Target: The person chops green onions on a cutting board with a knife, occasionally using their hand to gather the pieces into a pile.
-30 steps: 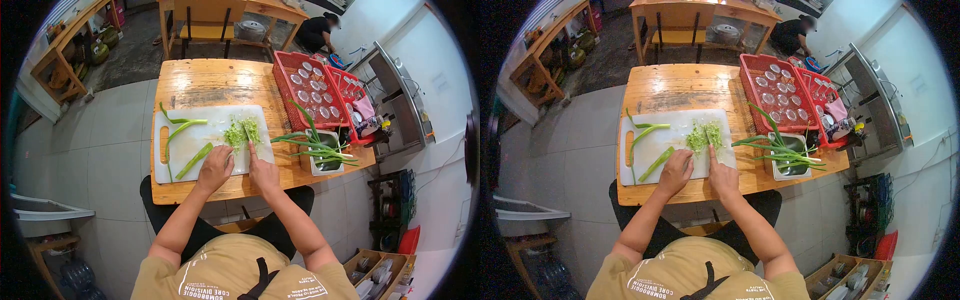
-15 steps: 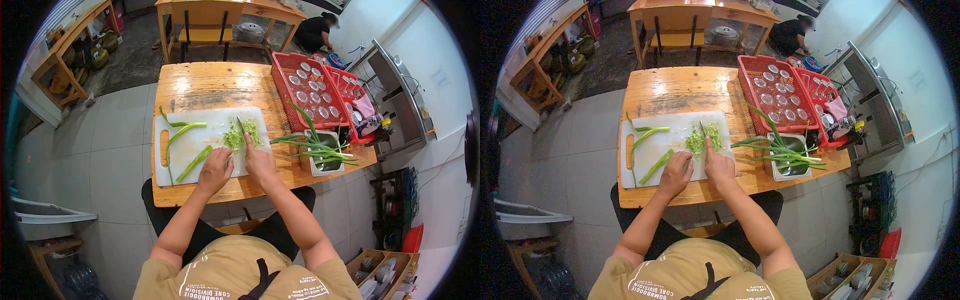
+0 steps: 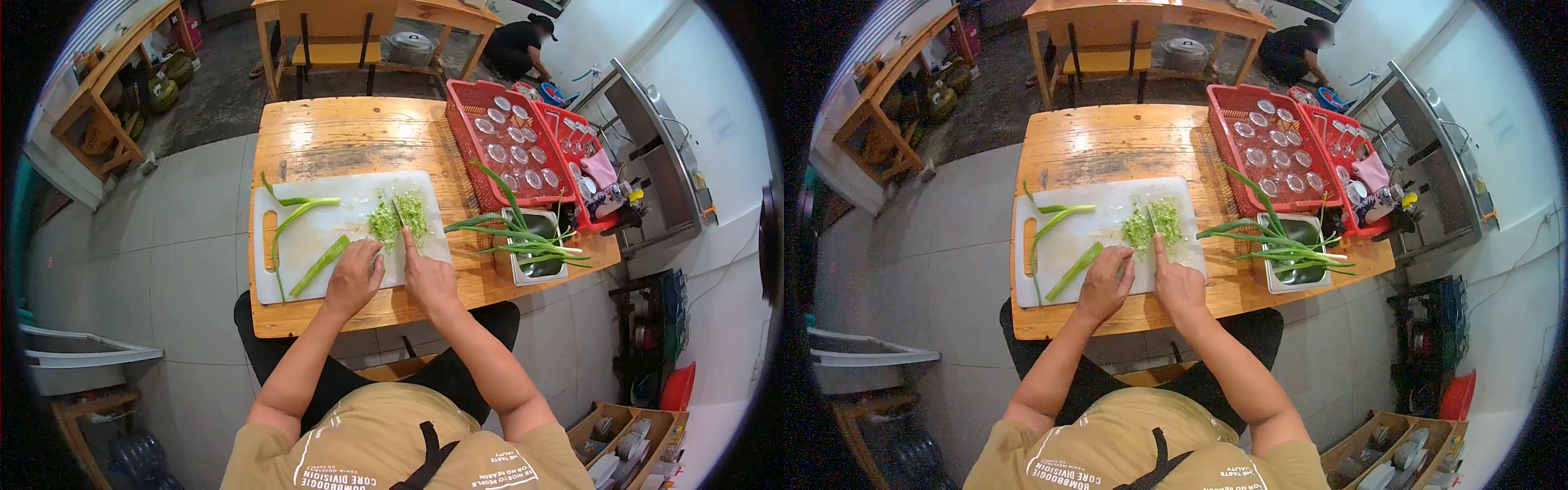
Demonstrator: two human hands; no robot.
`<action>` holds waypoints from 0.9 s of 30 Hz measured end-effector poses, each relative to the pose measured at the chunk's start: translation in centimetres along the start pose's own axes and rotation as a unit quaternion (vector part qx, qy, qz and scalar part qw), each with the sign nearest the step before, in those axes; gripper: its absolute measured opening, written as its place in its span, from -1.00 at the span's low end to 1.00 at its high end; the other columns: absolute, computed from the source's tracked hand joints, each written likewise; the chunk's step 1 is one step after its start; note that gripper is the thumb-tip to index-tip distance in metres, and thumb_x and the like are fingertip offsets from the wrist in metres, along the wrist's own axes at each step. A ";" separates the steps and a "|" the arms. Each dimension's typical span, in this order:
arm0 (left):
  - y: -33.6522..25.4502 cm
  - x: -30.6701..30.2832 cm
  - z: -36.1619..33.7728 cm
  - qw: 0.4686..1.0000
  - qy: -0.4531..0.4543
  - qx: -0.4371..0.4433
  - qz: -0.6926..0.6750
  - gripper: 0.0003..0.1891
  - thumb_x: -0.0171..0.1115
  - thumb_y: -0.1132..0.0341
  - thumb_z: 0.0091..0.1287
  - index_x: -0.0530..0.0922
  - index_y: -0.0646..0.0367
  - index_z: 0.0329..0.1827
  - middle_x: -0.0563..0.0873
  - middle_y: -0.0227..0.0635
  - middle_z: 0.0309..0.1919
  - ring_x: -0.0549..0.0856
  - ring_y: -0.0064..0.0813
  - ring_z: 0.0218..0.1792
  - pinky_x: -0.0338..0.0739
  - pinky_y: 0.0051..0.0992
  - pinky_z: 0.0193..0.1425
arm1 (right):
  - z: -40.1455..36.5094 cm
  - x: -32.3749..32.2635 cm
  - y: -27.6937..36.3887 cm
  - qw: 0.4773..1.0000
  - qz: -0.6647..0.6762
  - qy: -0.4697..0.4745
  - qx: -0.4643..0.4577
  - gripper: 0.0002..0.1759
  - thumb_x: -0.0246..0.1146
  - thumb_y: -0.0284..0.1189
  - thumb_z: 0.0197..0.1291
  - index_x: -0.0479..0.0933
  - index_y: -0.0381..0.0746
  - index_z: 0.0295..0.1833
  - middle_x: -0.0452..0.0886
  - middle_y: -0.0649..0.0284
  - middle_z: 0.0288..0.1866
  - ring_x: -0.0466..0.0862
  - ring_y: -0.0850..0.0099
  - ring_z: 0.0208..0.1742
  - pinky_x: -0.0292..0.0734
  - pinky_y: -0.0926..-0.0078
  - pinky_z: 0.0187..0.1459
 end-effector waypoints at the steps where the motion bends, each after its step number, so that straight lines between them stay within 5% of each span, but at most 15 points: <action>1: 0.1 -0.1 -0.1 1.000 0.000 -0.002 0.002 -0.76 0.30 0.43 0.43 0.62 0.26 0.11 0.72 -0.02 0.01 0.70 0.04 0.09 0.60 -0.13 0.23 | -0.1 -0.5 -0.2 1.000 0.001 0.001 -0.002 -0.19 0.13 -0.34 0.43 0.12 -0.06 0.77 0.76 -0.01 -0.45 0.80 0.04 -0.44 0.68 -0.02 -0.34; 6: -0.4 0.0 0.3 1.000 -0.004 0.002 0.007 -0.77 0.30 0.45 0.41 0.61 0.26 0.09 0.71 -0.02 -0.04 0.70 0.03 0.05 0.60 -0.12 0.20 | 1.3 -4.2 -1.4 0.999 0.019 -0.038 0.007 -0.33 0.10 -0.24 0.55 0.24 0.03 0.72 0.71 0.01 -0.51 0.74 0.01 -0.50 0.60 -0.06 -0.41; 12: 0.3 0.2 -0.1 1.000 -0.005 0.000 0.003 -0.77 0.30 0.44 0.42 0.62 0.26 0.09 0.72 -0.01 0.00 0.70 0.05 0.11 0.60 -0.12 0.24 | 0.2 0.4 -0.8 0.999 0.010 -0.037 -0.001 -0.19 0.14 -0.37 0.42 0.14 -0.05 0.76 0.74 0.00 -0.50 0.77 0.06 -0.49 0.67 0.01 -0.35; 13: 0.4 0.2 -0.3 1.000 -0.008 -0.006 0.005 -0.77 0.30 0.44 0.42 0.62 0.26 0.09 0.72 -0.01 0.00 0.70 0.05 0.11 0.60 -0.12 0.24 | -0.4 0.8 -1.1 0.999 0.021 -0.041 -0.007 -0.30 0.06 -0.24 0.58 0.15 -0.05 0.75 0.72 0.00 -0.49 0.74 0.00 -0.48 0.61 -0.06 -0.38; 16: 0.3 0.2 0.0 1.000 -0.006 0.003 0.004 -0.77 0.30 0.44 0.42 0.62 0.26 0.10 0.72 -0.02 0.00 0.70 0.05 0.11 0.60 -0.12 0.23 | -1.1 -3.1 -1.0 0.997 0.035 0.053 0.039 -0.30 0.03 -0.22 0.59 0.12 -0.01 0.77 0.73 -0.01 -0.48 0.74 -0.01 -0.47 0.61 -0.07 -0.36; 21: -0.1 0.0 0.2 1.000 -0.015 0.017 0.001 -0.77 0.32 0.46 0.39 0.61 0.28 0.07 0.72 -0.01 -0.05 0.70 0.02 0.05 0.61 -0.13 0.21 | -0.6 0.4 -1.3 0.999 0.038 -0.009 0.021 -0.31 0.03 -0.20 0.60 0.12 0.06 0.77 0.73 -0.02 -0.47 0.74 -0.03 -0.46 0.61 -0.08 -0.37; 27: 0.0 -0.1 0.1 1.000 -0.014 0.008 -0.008 -0.77 0.31 0.46 0.39 0.61 0.28 0.07 0.71 -0.03 -0.09 0.69 0.02 0.02 0.60 -0.13 0.19 | -1.6 -1.8 -0.1 0.999 0.032 -0.003 0.022 -0.22 0.13 -0.36 0.46 0.15 -0.03 0.76 0.73 0.04 -0.51 0.75 0.04 -0.51 0.64 -0.01 -0.39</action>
Point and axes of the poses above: each hand's wrist, its own z-axis towards the middle knuckle, its own x-axis out of the palm, y = z × x, the point moved 4 cm from there along z, towards the middle knuckle
